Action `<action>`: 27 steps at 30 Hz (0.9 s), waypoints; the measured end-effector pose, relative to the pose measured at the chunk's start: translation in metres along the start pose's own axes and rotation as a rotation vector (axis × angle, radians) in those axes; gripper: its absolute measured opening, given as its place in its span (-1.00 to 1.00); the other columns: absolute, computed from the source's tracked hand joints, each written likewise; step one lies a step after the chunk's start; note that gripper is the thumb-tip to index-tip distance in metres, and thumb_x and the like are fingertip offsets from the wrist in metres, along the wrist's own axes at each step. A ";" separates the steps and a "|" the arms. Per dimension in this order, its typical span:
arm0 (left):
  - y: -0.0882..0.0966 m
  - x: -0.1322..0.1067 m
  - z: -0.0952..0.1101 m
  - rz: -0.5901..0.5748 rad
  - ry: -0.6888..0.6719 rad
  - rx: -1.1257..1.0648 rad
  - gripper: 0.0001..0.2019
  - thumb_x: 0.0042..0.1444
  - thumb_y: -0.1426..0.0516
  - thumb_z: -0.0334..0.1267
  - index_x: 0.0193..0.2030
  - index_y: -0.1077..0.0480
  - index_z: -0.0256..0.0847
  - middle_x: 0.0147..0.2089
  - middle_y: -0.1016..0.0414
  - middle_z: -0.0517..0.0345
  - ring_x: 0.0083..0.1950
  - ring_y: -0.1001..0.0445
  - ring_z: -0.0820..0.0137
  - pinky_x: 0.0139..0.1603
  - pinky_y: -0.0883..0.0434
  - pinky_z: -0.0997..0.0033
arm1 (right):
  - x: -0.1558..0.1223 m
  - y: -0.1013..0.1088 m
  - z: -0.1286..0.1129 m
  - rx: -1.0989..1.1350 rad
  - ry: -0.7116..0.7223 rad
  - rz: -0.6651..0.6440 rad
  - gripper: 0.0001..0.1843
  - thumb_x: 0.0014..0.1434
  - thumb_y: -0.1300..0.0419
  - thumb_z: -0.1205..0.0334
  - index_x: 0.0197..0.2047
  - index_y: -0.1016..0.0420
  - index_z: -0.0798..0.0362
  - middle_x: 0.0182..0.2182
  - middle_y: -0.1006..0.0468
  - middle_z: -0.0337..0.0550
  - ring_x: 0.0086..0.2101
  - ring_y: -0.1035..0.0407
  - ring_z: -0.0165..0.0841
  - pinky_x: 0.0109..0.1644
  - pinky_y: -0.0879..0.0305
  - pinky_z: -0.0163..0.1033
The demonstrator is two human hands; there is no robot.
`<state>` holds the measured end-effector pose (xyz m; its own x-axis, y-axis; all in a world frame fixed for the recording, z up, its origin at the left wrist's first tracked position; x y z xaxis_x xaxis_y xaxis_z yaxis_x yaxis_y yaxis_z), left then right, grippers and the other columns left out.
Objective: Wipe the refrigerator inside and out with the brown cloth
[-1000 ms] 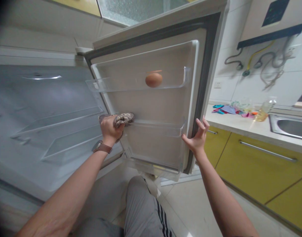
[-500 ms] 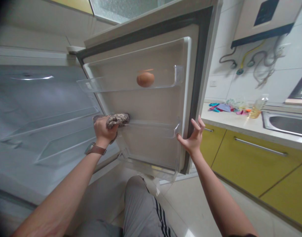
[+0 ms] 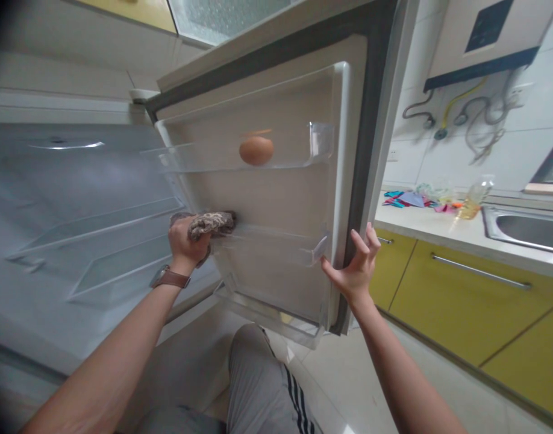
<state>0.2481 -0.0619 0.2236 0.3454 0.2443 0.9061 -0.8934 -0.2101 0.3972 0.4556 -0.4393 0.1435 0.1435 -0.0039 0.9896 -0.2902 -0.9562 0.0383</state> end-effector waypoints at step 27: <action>0.005 -0.004 -0.028 0.010 -0.018 -0.073 -0.62 0.15 -0.07 0.21 -0.34 -0.45 -0.04 -0.28 -0.61 -0.08 -0.17 -0.59 0.02 -0.07 -0.42 0.04 | -0.005 0.018 -0.037 -0.011 -0.031 0.011 -0.02 -0.07 -0.51 -0.08 0.33 -0.17 -0.25 0.36 -0.13 -0.01 0.41 -0.11 0.24 0.40 -0.15 0.57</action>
<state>0.2344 -0.0373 0.2180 0.3410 0.2249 0.9127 -0.9152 -0.1424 0.3770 0.4147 -0.4457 0.1448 0.1698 -0.0240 0.9852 -0.3021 -0.9529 0.0289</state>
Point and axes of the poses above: each hand's wrist, its own x-axis towards the middle knuckle, its own y-axis out of the back of the hand, z = x × y, the point moved 10 cm from there along x, towards the middle knuckle
